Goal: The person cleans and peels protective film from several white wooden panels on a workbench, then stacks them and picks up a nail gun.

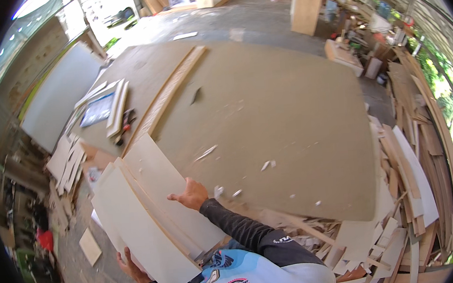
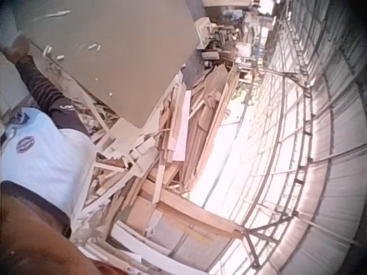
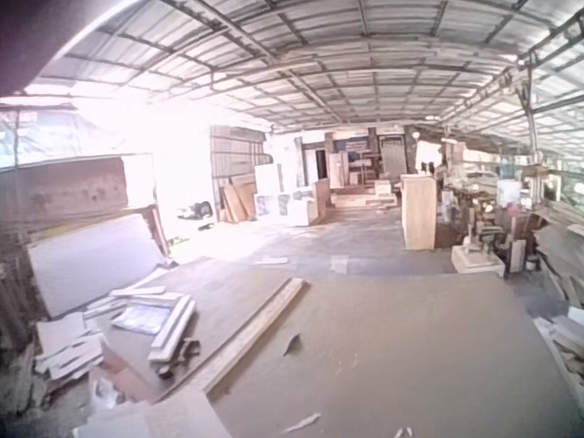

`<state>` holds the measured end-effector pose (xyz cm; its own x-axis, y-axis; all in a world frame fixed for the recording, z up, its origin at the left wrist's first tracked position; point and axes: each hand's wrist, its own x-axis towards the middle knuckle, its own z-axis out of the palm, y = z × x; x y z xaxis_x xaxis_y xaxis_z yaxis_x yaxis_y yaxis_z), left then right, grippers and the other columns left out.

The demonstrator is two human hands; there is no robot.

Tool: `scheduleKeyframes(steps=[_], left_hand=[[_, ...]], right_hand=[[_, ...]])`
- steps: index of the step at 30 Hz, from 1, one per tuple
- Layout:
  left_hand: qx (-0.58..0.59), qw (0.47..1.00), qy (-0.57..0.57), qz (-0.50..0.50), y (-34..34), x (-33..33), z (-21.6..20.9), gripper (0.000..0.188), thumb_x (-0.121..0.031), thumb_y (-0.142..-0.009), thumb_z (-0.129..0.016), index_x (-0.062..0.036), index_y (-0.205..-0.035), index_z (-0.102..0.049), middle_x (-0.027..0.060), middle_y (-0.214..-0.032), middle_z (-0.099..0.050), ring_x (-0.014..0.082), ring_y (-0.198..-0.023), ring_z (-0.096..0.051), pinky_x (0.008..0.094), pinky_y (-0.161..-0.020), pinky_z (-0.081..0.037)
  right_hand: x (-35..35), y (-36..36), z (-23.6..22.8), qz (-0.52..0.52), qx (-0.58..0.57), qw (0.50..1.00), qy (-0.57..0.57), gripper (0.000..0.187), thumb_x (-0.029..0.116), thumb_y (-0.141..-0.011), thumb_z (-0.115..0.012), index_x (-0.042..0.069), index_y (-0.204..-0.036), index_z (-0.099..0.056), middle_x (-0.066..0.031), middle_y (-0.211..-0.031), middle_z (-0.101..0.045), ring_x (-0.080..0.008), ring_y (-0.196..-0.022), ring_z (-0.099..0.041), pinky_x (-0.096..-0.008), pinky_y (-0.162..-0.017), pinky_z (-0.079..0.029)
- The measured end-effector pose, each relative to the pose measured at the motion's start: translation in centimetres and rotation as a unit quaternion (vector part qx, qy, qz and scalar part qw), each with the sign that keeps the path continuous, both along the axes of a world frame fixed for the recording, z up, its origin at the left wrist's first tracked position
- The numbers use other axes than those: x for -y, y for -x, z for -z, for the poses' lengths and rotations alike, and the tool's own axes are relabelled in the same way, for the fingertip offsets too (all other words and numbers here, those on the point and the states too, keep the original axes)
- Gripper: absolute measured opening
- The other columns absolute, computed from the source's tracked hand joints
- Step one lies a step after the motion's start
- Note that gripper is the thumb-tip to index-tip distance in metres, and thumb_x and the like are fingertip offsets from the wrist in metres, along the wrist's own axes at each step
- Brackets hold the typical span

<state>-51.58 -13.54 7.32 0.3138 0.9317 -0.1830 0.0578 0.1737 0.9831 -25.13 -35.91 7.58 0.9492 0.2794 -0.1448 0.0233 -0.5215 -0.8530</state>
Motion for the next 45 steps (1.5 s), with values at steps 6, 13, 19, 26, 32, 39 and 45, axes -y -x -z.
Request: scheduleKeyframes(steps=[6,13,19,26,32,39,45], left_hand=[[-0.075,0.989,-0.073,-0.104,14.8,-10.8,1.8,0.088,-0.040,-0.077,-0.089,0.0004,-0.143,-0.049,0.0206,-0.132,-0.057,0.0307,-0.118,-0.057,0.0423,-0.102,-0.047],[-0.140,0.961,-0.069,-0.228,26.1,-16.2,-0.2,0.097,-0.050,-0.071,-0.090,0.0012,-0.142,-0.050,0.0216,-0.139,-0.053,0.0320,-0.125,-0.054,0.0433,-0.107,-0.042],[-0.183,0.933,-0.049,-0.306,32.0,-20.8,2.4,0.100,-0.056,-0.071,-0.087,0.0031,-0.142,-0.049,0.0216,-0.143,-0.049,0.0330,-0.129,-0.051,0.0455,-0.109,-0.041],[-0.247,0.902,-0.045,-0.351,37.8,-32.0,4.1,0.097,-0.058,-0.072,-0.084,0.0022,-0.141,-0.051,0.0188,-0.148,-0.047,0.0357,-0.139,-0.041,0.0494,-0.117,-0.028],[-0.263,0.878,-0.038,-0.399,40.2,-44.9,1.2,0.091,-0.060,-0.075,-0.081,-0.0011,-0.140,-0.055,0.0201,-0.150,-0.046,0.0353,-0.142,-0.038,0.0502,-0.118,-0.026],[-0.169,0.888,-0.033,-0.427,41.0,-59.3,3.2,0.081,-0.055,-0.079,-0.079,-0.0061,-0.140,-0.057,0.0192,-0.142,-0.051,0.0339,-0.135,-0.045,0.0482,-0.115,-0.032],[-0.113,0.905,-0.030,-0.409,41.8,-77.5,4.4,0.072,-0.047,-0.081,-0.079,-0.0063,-0.137,-0.059,0.0176,-0.137,-0.054,0.0320,-0.122,-0.055,0.0445,-0.107,-0.042]], right_hand=[[-15.4,8.6,1.9,-0.101,-0.033,0.994,-0.029,0.072,0.055,-0.067,-0.088,-0.003,-0.104,-0.067,-0.0206,-0.101,-0.074,-0.0345,-0.095,-0.072,-0.0403,-0.085,-0.056],[-31.2,17.1,2.1,-0.237,-0.094,0.967,-0.023,0.071,0.053,-0.068,-0.086,-0.004,-0.107,-0.066,-0.0197,-0.103,-0.074,-0.0324,-0.097,-0.071,-0.0399,-0.088,-0.054],[-42.7,21.7,2.9,-0.347,-0.095,0.932,0.049,0.075,0.054,-0.069,-0.083,-0.004,-0.112,-0.062,-0.0198,-0.106,-0.072,-0.0344,-0.098,-0.070,-0.0413,-0.088,-0.054],[-59.9,26.5,4.2,-0.436,-0.111,0.889,0.082,0.077,0.053,-0.068,-0.085,-0.004,-0.114,-0.060,-0.0208,-0.105,-0.070,-0.0345,-0.101,-0.069,-0.0409,-0.090,-0.053],[-77.2,29.5,1.1,-0.498,-0.103,0.860,0.047,0.077,0.051,-0.068,-0.086,-0.005,-0.115,-0.059,-0.0221,-0.105,-0.071,-0.0343,-0.102,-0.070,-0.0413,-0.091,-0.053],[-93.5,30.4,-1.3,-0.521,-0.064,0.850,0.034,0.076,0.049,-0.070,-0.085,-0.005,-0.118,-0.059,-0.0221,-0.106,-0.071,-0.0353,-0.101,-0.071,-0.0420,-0.089,-0.054],[-109.3,31.7,1.0,-0.511,-0.055,0.858,0.022,0.079,0.046,-0.072,-0.083,-0.005,-0.125,-0.055,-0.0228,-0.107,-0.071,-0.0368,-0.103,-0.070,-0.0433,-0.090,-0.054]])
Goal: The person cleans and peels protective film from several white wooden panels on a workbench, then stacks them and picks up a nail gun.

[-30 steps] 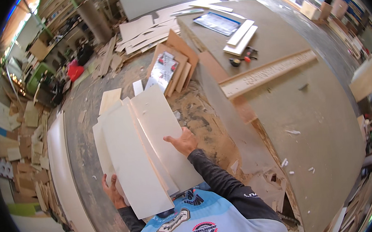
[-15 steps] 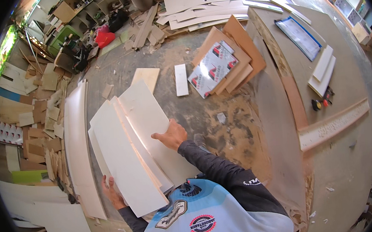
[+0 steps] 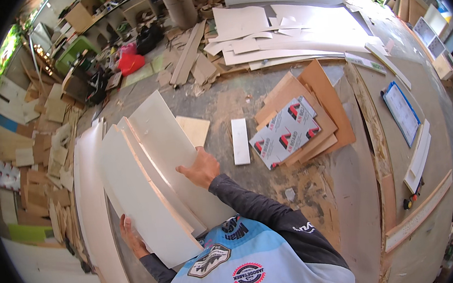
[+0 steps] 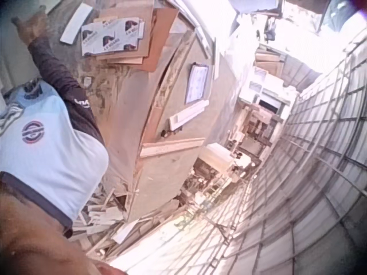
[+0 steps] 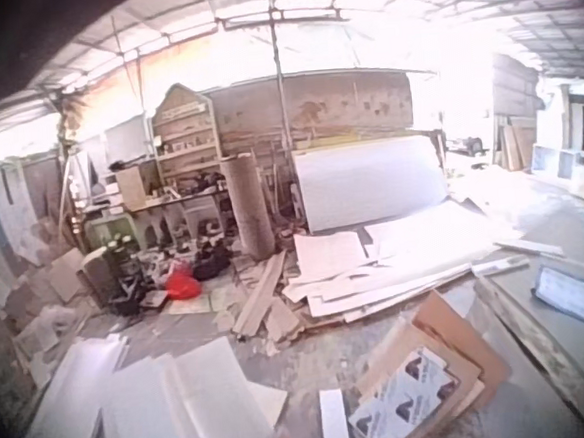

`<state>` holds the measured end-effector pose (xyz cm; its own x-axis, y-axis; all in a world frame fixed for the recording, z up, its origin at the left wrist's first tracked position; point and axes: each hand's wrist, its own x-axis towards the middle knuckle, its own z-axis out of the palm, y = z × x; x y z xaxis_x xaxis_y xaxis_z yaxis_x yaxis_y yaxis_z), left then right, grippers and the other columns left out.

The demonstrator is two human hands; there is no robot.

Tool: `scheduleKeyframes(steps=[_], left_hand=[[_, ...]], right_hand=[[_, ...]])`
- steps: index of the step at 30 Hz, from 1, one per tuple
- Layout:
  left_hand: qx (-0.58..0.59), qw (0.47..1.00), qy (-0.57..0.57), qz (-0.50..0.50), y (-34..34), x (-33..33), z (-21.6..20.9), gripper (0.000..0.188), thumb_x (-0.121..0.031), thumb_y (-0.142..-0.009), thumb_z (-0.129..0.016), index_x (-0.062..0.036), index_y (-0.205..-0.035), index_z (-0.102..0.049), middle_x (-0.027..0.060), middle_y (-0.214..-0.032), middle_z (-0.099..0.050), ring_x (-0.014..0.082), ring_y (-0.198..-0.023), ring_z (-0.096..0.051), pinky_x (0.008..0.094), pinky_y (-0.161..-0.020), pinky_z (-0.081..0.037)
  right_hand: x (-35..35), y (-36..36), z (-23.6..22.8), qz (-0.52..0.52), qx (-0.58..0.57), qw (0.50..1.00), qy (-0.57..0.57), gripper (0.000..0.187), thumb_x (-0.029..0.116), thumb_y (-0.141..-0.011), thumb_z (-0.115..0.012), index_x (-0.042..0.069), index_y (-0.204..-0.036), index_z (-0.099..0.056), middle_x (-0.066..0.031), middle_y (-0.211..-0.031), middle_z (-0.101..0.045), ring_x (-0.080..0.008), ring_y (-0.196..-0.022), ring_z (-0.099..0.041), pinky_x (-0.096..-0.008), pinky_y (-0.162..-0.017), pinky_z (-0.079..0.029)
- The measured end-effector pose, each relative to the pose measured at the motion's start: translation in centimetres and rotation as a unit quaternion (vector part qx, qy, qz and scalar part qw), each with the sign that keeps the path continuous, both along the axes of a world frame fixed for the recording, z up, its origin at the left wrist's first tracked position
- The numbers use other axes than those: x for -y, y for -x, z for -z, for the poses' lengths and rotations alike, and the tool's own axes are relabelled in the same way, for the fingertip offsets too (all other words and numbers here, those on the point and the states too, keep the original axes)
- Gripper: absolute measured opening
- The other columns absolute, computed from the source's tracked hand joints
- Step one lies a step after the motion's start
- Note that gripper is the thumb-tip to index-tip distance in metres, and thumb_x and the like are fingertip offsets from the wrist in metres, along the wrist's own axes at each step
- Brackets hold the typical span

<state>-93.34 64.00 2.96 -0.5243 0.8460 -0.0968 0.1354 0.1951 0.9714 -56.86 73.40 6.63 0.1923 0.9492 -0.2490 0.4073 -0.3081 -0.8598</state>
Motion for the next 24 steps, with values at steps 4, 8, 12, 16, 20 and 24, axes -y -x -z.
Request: scheduleKeyframes(steps=[4,8,12,16,20,24], left_hand=[[-0.051,0.998,0.006,0.042,-2.7,-14.4,-3.5,0.072,-0.046,-0.079,-0.079,-0.0065,-0.136,-0.060,0.0175,-0.135,-0.055,0.0316,-0.121,-0.056,0.0459,-0.106,-0.042],[-0.068,0.989,0.011,0.133,-4.0,-27.8,-3.9,0.076,-0.050,-0.075,-0.080,-0.0064,-0.135,-0.062,0.0187,-0.136,-0.055,0.0323,-0.126,-0.052,0.0470,-0.111,-0.037],[-0.055,0.973,0.015,0.223,-9.9,-39.9,-4.4,0.079,-0.051,-0.072,-0.080,-0.0055,-0.134,-0.063,0.0207,-0.140,-0.053,0.0334,-0.132,-0.046,0.0472,-0.115,-0.030],[-0.054,0.953,0.013,0.297,-18.0,-50.9,-3.0,0.079,-0.050,-0.072,-0.081,-0.0044,-0.134,-0.063,0.0217,-0.139,-0.054,0.0336,-0.134,-0.046,0.0480,-0.116,-0.029],[-0.055,0.934,-0.010,0.352,-28.1,-60.5,-3.3,0.077,-0.049,-0.074,-0.081,-0.0041,-0.134,-0.062,0.0213,-0.139,-0.055,0.0327,-0.133,-0.046,0.0474,-0.116,-0.028],[-0.019,0.922,-0.037,0.384,-36.9,-69.4,-3.3,0.073,-0.047,-0.077,-0.079,-0.0040,-0.134,-0.062,0.0193,-0.138,-0.056,0.0306,-0.131,-0.048,0.0452,-0.116,-0.030]], right_hand=[[-10.2,-1.2,0.4,0.086,-0.008,0.996,0.009,0.079,0.046,-0.071,-0.085,-0.006,-0.124,-0.057,-0.0215,-0.108,-0.072,-0.0347,-0.102,-0.070,-0.0415,-0.090,-0.054],[-16.1,-4.5,-1.1,0.194,-0.018,0.981,0.010,0.076,0.044,-0.070,-0.087,-0.005,-0.121,-0.060,-0.0199,-0.108,-0.073,-0.0319,-0.100,-0.071,-0.0385,-0.090,-0.054],[-21.4,-8.8,0.5,0.306,-0.032,0.952,-0.008,0.072,0.045,-0.072,-0.085,-0.003,-0.120,-0.059,-0.0207,-0.106,-0.072,-0.0344,-0.100,-0.071,-0.0425,-0.087,-0.055],[-26.6,-15.0,1.7,0.392,-0.036,0.919,-0.011,0.071,0.043,-0.073,-0.085,-0.002,-0.121,-0.058,-0.0205,-0.107,-0.072,-0.0343,-0.101,-0.071,-0.0421,-0.088,-0.055],[-32.5,-23.3,1.7,0.430,-0.027,0.901,-0.046,0.072,0.041,-0.074,-0.085,-0.003,-0.123,-0.057,-0.0203,-0.108,-0.072,-0.0344,-0.102,-0.070,-0.0418,-0.090,-0.054],[-38.4,-31.7,-1.8,0.460,-0.025,0.887,-0.024,0.071,0.040,-0.074,-0.084,-0.003,-0.124,-0.057,-0.0204,-0.110,-0.072,-0.0344,-0.104,-0.070,-0.0422,-0.091,-0.054]])
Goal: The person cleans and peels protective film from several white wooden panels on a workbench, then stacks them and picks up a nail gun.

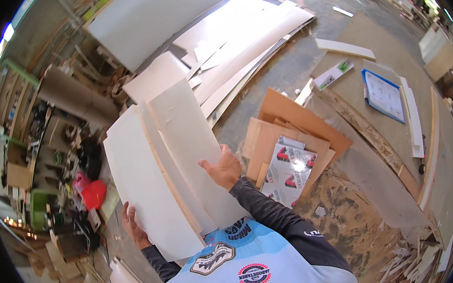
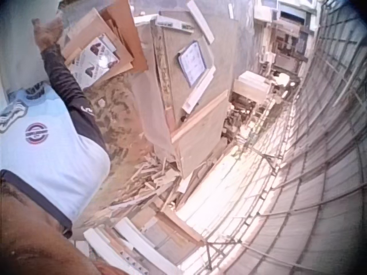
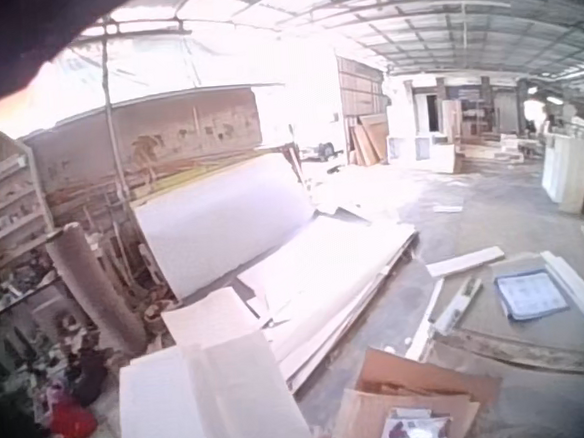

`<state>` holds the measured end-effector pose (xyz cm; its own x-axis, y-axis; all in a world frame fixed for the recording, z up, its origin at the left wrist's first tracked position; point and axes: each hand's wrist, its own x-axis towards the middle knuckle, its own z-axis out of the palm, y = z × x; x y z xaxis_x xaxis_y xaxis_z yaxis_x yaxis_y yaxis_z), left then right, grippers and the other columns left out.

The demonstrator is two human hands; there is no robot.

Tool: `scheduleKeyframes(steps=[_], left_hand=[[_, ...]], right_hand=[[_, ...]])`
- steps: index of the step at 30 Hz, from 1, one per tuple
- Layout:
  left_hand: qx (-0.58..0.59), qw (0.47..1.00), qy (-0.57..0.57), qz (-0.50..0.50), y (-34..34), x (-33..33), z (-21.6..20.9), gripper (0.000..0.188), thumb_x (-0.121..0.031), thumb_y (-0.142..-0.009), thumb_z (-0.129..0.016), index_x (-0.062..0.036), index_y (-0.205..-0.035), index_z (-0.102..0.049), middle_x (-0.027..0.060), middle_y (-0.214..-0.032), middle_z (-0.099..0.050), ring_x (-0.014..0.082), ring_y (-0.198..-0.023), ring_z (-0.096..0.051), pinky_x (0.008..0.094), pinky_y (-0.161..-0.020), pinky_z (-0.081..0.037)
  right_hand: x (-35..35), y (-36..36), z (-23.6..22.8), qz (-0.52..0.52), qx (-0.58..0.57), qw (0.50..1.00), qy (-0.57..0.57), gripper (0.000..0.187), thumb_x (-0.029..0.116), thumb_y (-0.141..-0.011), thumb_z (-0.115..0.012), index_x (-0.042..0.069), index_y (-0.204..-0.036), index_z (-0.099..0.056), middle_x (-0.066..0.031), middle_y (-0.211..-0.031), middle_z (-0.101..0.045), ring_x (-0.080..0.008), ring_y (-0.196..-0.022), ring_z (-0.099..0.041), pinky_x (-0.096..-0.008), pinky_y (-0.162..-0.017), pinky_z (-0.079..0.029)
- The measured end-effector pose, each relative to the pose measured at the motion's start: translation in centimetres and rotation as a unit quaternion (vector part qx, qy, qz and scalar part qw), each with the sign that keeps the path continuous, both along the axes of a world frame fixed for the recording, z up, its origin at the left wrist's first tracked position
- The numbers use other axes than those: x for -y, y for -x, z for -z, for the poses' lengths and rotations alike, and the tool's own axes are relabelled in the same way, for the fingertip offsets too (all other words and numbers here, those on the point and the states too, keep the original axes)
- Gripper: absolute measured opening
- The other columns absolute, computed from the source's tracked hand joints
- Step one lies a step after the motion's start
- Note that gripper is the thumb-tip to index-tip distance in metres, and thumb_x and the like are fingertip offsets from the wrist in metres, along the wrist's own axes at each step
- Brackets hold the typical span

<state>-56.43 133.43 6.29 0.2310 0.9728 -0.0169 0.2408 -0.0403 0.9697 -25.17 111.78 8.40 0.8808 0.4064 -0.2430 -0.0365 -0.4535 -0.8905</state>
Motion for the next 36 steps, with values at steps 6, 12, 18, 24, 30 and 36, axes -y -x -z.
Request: scheduleKeyframes(steps=[6,12,18,24,30,36], left_hand=[[-0.020,0.998,-0.034,0.056,-14.2,-7.7,-2.2,0.062,-0.042,-0.084,-0.075,-0.0023,-0.130,-0.064,0.0156,-0.130,-0.058,0.0261,-0.119,-0.055,0.0394,-0.106,-0.041],[-0.019,0.995,0.004,0.100,-26.9,-16.5,0.7,0.058,-0.041,-0.085,-0.075,-0.0012,-0.127,-0.064,0.0149,-0.126,-0.059,0.0257,-0.118,-0.055,0.0386,-0.106,-0.041],[0.046,0.988,0.016,0.148,-43.9,-26.4,3.9,0.054,-0.033,-0.086,-0.077,-0.0023,-0.128,-0.061,0.0166,-0.128,-0.059,0.0266,-0.117,-0.056,0.0386,-0.103,-0.044],[0.039,0.966,0.049,0.252,-63.9,-27.4,-4.3,0.052,-0.025,-0.088,-0.076,-0.0006,-0.130,-0.059,0.0163,-0.124,-0.058,0.0276,-0.113,-0.057,0.0390,-0.098,-0.048],[0.030,0.928,0.023,0.371,-83.2,-27.8,-3.3,0.050,-0.025,-0.088,-0.076,-0.0025,-0.129,-0.061,0.0167,-0.124,-0.058,0.0271,-0.111,-0.058,0.0385,-0.098,-0.048],[0.044,0.902,0.035,0.429,-103.8,-23.0,-1.6,0.050,-0.026,-0.085,-0.080,-0.0030,-0.126,-0.063,0.0157,-0.122,-0.060,0.0254,-0.103,-0.061,0.0375,-0.094,-0.050]], right_hand=[[-4.8,-10.3,-0.9,0.072,0.016,0.997,-0.010,0.072,0.041,-0.074,-0.084,-0.004,-0.124,-0.057,-0.0210,-0.109,-0.073,-0.0355,-0.103,-0.070,-0.0430,-0.091,-0.054],[-10.0,-20.7,0.5,0.110,0.001,0.994,0.022,0.076,0.044,-0.074,-0.084,-0.004,-0.126,-0.057,-0.0227,-0.107,-0.073,-0.0372,-0.102,-0.071,-0.0447,-0.090,-0.055],[-17.1,-35.2,4.0,0.172,0.006,0.985,0.021,0.083,0.049,-0.071,-0.084,-0.005,-0.129,-0.056,-0.0242,-0.109,-0.072,-0.0381,-0.104,-0.070,-0.0437,-0.092,-0.055],[-18.8,-46.8,2.9,0.278,0.005,0.960,-0.027,0.077,0.044,-0.073,-0.085,-0.008,-0.124,-0.058,-0.0230,-0.108,-0.073,-0.0360,-0.103,-0.071,-0.0426,-0.091,-0.055],[-15.5,-59.2,3.4,0.379,0.019,0.924,-0.053,0.068,0.042,-0.073,-0.085,-0.006,-0.115,-0.061,-0.0225,-0.105,-0.073,-0.0362,-0.100,-0.071,-0.0430,-0.087,-0.055],[-10.8,-74.8,5.1,0.456,0.039,0.889,-0.013,0.073,0.043,-0.073,-0.085,-0.008,-0.118,-0.059,-0.0236,-0.108,-0.071,-0.0354,-0.101,-0.070,-0.0421,-0.088,-0.054]])
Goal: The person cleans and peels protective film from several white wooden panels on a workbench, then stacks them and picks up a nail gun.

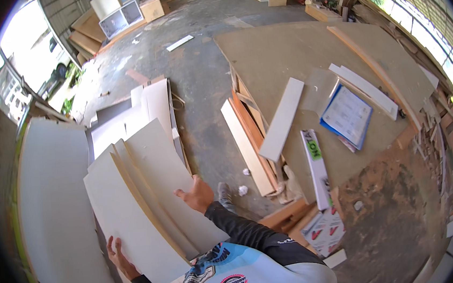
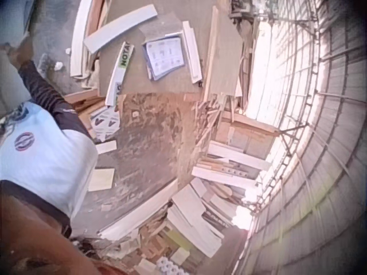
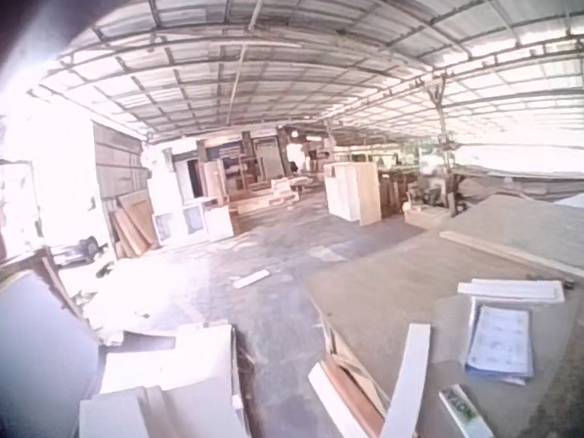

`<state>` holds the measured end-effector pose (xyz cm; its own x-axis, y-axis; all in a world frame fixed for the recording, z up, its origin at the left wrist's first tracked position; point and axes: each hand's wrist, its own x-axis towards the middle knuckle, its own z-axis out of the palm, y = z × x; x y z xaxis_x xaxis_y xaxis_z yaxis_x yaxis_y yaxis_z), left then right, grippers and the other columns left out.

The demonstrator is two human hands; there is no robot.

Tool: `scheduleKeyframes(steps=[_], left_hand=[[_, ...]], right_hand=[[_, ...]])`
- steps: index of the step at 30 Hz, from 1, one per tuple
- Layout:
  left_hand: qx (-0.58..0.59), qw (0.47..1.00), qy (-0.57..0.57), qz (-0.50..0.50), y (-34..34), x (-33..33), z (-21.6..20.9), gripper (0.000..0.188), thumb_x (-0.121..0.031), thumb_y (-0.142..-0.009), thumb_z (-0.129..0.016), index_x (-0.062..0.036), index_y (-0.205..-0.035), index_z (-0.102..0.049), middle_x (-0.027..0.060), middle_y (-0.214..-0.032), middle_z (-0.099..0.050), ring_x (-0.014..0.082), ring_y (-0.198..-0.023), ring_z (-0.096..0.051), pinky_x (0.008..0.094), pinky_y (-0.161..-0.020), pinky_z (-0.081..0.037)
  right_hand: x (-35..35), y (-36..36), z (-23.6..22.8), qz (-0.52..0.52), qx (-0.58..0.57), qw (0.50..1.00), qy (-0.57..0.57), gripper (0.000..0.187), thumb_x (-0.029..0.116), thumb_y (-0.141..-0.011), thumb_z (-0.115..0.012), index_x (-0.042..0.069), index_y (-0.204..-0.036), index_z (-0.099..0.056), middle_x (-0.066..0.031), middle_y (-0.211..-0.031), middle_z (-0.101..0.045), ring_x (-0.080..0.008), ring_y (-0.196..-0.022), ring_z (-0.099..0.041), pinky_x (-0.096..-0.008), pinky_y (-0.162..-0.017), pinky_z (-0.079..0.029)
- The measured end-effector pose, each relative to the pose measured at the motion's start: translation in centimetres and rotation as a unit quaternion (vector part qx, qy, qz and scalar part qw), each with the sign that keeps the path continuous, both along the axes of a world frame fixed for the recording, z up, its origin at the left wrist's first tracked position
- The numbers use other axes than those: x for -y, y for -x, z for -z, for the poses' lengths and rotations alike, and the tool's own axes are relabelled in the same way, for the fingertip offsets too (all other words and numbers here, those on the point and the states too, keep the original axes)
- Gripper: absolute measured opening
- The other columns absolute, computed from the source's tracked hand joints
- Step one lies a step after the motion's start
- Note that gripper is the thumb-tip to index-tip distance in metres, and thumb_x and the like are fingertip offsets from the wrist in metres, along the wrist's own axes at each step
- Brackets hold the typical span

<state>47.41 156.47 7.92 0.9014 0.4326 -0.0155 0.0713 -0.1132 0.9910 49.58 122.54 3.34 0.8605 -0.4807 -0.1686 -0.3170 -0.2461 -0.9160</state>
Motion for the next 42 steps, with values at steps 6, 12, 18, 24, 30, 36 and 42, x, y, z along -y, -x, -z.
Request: scheduleKeyframes(steps=[6,12,18,24,30,36,42], left_hand=[[0.013,0.997,-0.055,0.043,-20.9,4.0,0.6,0.053,-0.032,-0.084,-0.080,-0.0037,-0.126,-0.064,0.0155,-0.119,-0.062,0.0268,-0.109,-0.060,0.0400,-0.097,-0.048],[-0.026,0.994,-0.016,0.109,-35.7,14.1,-0.3,0.058,-0.035,-0.084,-0.079,-0.0027,-0.129,-0.062,0.0193,-0.119,-0.061,0.0297,-0.112,-0.060,0.0418,-0.098,-0.049],[-0.048,0.985,0.006,0.163,-52.8,22.1,1.8,0.060,-0.034,-0.083,-0.081,-0.0019,-0.130,-0.062,0.0197,-0.120,-0.063,0.0301,-0.112,-0.060,0.0424,-0.099,-0.048],[-0.031,0.966,-0.015,0.255,-75.0,33.2,3.0,0.064,-0.030,-0.078,-0.087,0.0015,-0.128,-0.063,0.0189,-0.115,-0.066,0.0272,-0.109,-0.061,0.0424,-0.099,-0.046],[-0.023,0.914,-0.094,0.394,-93.3,47.7,1.3,0.068,-0.046,-0.072,-0.088,-0.0083,-0.126,-0.069,0.0226,-0.124,-0.061,0.0327,-0.114,-0.060,0.0453,-0.102,-0.045],[0.007,0.862,-0.190,0.470,-101.1,64.2,0.7,0.067,-0.039,-0.076,-0.087,-0.0003,-0.126,-0.065,0.0169,-0.102,-0.072,0.0217,-0.086,-0.069,0.0344,-0.082,-0.054],[0.005,0.809,-0.182,0.559,-110.3,80.7,4.0,0.084,-0.060,-0.064,-0.088,-0.0051,-0.125,-0.070,0.0263,-0.114,-0.065,0.0380,-0.105,-0.065,0.0502,-0.097,-0.050]], right_hand=[[6.4,-16.7,-1.7,0.040,-0.002,0.999,-0.006,0.088,0.047,-0.073,-0.084,-0.013,-0.127,-0.052,-0.0295,-0.115,-0.068,-0.0398,-0.109,-0.067,-0.0441,-0.092,-0.053],[14.7,-29.5,-0.6,0.116,0.009,0.991,0.063,0.091,0.050,-0.073,-0.083,-0.017,-0.127,-0.052,-0.0321,-0.115,-0.067,-0.0415,-0.110,-0.066,-0.0437,-0.094,-0.052],[22.3,-41.9,1.6,0.183,-0.004,0.982,0.042,0.085,0.048,-0.072,-0.083,-0.018,-0.119,-0.058,-0.0328,-0.114,-0.068,-0.0421,-0.109,-0.066,-0.0428,-0.093,-0.052],[33.0,-57.4,5.6,0.272,0.088,0.957,-0.057,0.061,0.036,-0.075,-0.083,-0.013,-0.107,-0.066,-0.0246,-0.100,-0.073,-0.0330,-0.093,-0.071,-0.0385,-0.084,-0.054],[41.7,-65.1,2.8,0.389,0.166,0.892,-0.158,0.026,0.014,-0.081,-0.079,-0.004,-0.098,-0.071,-0.0052,-0.089,-0.072,-0.0121,-0.079,-0.065,-0.0289,-0.072,-0.052],[50.5,-68.8,1.6,0.518,0.124,0.837,-0.128,0.027,0.017,-0.080,-0.080,-0.005,-0.095,-0.073,-0.0092,-0.086,-0.073,-0.0157,-0.075,-0.066,-0.0322,-0.070,-0.052],[61.4,-74.2,3.2,0.600,0.136,0.781,-0.105,0.032,0.022,-0.079,-0.080,-0.006,-0.094,-0.072,-0.0105,-0.086,-0.073,-0.0172,-0.073,-0.066,-0.0331,-0.070,-0.052]])
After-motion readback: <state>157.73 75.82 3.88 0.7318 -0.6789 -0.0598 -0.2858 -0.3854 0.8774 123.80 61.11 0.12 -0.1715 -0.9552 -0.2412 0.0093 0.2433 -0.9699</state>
